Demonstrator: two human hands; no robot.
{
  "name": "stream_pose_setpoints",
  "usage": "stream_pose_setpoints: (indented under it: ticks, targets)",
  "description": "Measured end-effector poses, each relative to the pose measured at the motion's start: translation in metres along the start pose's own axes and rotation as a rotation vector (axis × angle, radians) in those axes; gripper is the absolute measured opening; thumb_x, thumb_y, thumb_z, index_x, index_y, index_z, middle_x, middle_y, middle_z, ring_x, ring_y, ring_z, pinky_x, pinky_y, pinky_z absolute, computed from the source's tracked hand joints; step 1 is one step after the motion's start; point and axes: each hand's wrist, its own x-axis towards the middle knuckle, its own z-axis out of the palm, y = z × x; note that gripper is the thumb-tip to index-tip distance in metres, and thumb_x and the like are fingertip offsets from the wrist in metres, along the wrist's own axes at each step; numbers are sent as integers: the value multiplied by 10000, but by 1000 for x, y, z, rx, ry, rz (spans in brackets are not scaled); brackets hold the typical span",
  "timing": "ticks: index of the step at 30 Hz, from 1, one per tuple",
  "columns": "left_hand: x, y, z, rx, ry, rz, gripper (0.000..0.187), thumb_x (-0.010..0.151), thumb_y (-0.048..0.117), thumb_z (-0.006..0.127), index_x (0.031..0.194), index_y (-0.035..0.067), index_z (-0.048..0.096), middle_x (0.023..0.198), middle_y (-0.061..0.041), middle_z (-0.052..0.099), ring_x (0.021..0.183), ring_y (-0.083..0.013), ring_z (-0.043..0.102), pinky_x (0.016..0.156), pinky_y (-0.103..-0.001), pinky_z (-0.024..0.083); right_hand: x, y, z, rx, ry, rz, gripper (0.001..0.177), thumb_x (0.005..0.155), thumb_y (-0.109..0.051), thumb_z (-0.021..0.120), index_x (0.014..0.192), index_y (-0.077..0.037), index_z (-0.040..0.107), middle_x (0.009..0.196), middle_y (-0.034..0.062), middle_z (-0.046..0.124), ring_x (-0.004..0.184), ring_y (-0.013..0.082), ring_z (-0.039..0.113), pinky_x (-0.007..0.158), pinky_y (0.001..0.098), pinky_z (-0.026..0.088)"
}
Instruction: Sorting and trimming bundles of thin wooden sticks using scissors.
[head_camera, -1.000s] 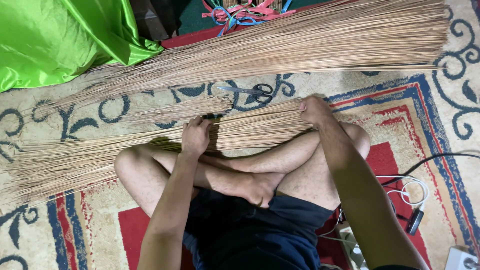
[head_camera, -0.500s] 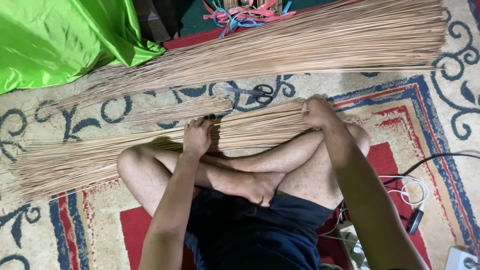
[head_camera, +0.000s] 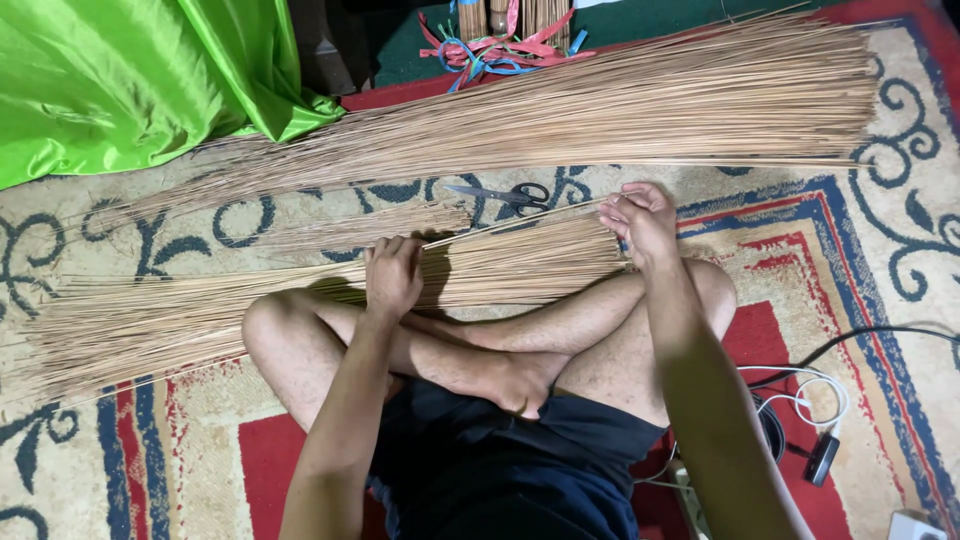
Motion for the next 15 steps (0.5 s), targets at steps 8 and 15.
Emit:
stream_pose_setpoints:
  ticks: [8, 15]
  targets:
    - [-2, -5, 8, 21, -6, -28, 157, 939, 179, 621, 1068, 247, 680, 942, 18, 604, 988, -234, 625, 934, -399, 441, -4, 39, 22, 128, 222, -188, 646, 919, 17, 776, 1466, -69, 444, 1030, 207, 753, 790, 287, 801, 749, 424, 717]
    - [0, -2, 7, 26, 6, -12, 134, 976, 180, 598, 1061, 251, 673, 917, 16, 584, 939, -247, 644, 915, -409, 456, 8, 58, 17, 138, 289, -270, 467, 918, 6, 779, 1340, -62, 589, 1023, 237, 768, 778, 265, 797, 749, 411, 714]
